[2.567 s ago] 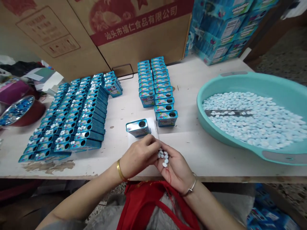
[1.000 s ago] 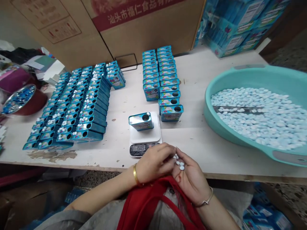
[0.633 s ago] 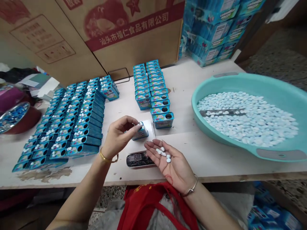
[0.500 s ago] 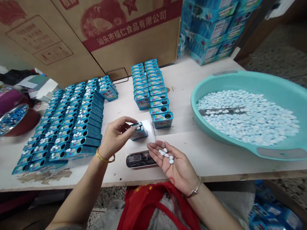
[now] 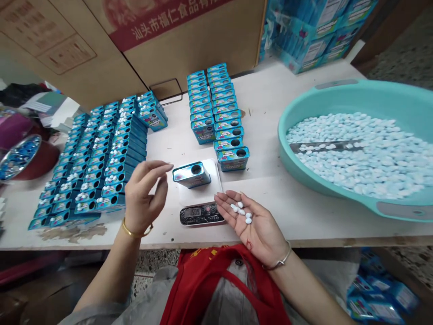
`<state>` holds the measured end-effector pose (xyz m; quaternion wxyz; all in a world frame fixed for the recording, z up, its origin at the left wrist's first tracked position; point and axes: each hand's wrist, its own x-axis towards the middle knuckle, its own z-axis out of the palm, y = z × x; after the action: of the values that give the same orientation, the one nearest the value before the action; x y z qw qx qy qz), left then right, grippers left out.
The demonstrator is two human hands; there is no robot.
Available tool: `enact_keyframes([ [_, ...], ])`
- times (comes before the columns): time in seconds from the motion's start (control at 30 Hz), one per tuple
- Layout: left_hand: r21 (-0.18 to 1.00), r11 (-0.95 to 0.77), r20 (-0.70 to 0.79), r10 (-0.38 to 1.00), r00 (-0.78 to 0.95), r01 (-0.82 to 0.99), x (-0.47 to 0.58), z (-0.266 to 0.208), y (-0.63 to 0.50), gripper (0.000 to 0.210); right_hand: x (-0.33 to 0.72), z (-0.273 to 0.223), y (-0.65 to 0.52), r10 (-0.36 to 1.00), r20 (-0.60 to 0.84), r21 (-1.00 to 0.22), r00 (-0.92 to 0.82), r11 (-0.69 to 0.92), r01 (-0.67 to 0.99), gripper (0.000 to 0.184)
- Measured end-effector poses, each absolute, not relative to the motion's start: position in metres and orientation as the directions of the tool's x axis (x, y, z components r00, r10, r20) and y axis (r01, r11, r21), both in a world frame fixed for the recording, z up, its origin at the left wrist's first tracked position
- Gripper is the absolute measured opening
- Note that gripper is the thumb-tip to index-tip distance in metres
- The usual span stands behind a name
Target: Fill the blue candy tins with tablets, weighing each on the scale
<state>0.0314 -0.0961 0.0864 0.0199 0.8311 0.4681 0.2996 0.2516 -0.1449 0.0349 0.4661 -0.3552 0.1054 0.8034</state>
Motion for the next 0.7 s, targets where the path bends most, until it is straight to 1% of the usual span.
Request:
enact_keyframes([
  [0.03,0.378,-0.569,0.446,0.803,0.395,0.73,0.037,0.085,-0.104,0.027,0.251,0.034,-0.147,0.668,-0.665,-0.155,-0.332,-0.559,-0.814,0.024],
  [0.1,0.463,-0.609,0.331,0.793,0.511,0.644,0.054,0.077,-0.122,0.028,0.25,0.032,-0.151,0.654,-0.658,-0.142,-0.374,-0.596,-0.79,0.027],
  [0.17,0.475,-0.662,0.208,0.724,0.657,0.58,0.078,0.064,-0.14,0.029,0.249,0.03,-0.157,0.622,-0.657,-0.118,-0.425,-0.642,-0.758,0.031],
  [0.23,0.43,-0.695,0.122,0.677,0.726,0.576,0.1,0.048,-0.154,0.027,0.25,0.028,-0.164,0.585,-0.667,-0.095,-0.461,-0.68,-0.727,0.032],
  [0.33,0.391,-0.683,0.051,0.685,0.727,0.616,0.12,0.03,-0.167,0.022,0.253,0.025,-0.173,0.557,-0.69,-0.081,-0.463,-0.694,-0.715,0.032],
  [0.5,0.476,-0.588,-0.027,0.734,0.679,0.654,0.121,0.024,-0.172,0.018,0.255,0.024,-0.183,0.561,-0.678,-0.047,-0.474,-0.677,-0.734,0.023],
  [0.6,0.495,-0.559,-0.026,0.756,0.654,0.665,0.118,0.024,-0.173,0.017,0.253,0.022,-0.185,0.554,-0.683,-0.023,-0.476,-0.668,-0.744,0.017],
  [0.7,0.495,-0.57,0.011,0.759,0.651,0.656,0.117,0.023,-0.175,0.017,0.252,0.018,-0.186,0.534,-0.707,0.026,-0.464,-0.636,-0.771,0.016],
])
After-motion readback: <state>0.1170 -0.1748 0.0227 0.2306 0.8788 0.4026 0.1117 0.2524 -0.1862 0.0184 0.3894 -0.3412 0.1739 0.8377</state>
